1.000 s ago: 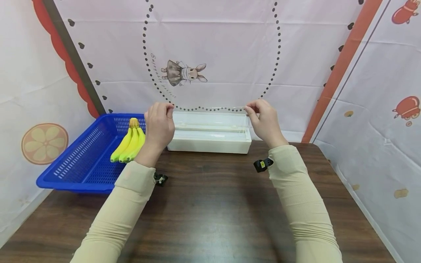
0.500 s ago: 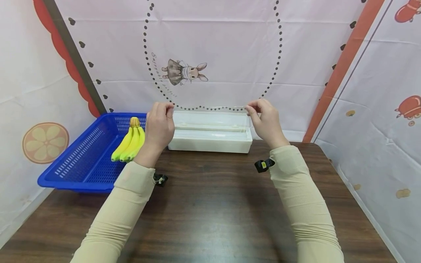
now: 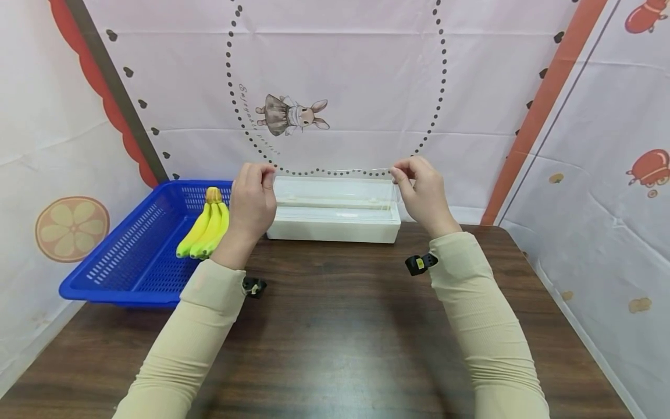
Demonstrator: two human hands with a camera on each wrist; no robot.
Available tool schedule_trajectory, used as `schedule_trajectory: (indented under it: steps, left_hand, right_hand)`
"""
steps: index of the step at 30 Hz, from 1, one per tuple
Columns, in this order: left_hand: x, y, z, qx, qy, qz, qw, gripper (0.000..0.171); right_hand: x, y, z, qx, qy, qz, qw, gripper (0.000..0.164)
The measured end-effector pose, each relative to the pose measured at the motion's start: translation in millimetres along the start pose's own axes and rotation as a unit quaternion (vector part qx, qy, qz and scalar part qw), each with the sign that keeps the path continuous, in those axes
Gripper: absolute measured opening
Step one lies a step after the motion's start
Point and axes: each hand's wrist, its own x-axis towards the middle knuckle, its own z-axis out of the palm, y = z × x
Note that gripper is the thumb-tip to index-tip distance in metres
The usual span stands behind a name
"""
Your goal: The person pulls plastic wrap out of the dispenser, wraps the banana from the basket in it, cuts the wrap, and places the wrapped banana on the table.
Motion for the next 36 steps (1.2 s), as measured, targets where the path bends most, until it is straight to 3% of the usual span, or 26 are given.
schedule_trajectory:
  steps: [36]
  left_hand:
    - [-0.4, 5.9, -4.8, -0.012, 0.009, 0.001, 0.9999, 0.019]
  right_hand:
    - [-1.9, -7.1, -3.8, 0.015, 0.008, 0.013, 1.000, 0.018]
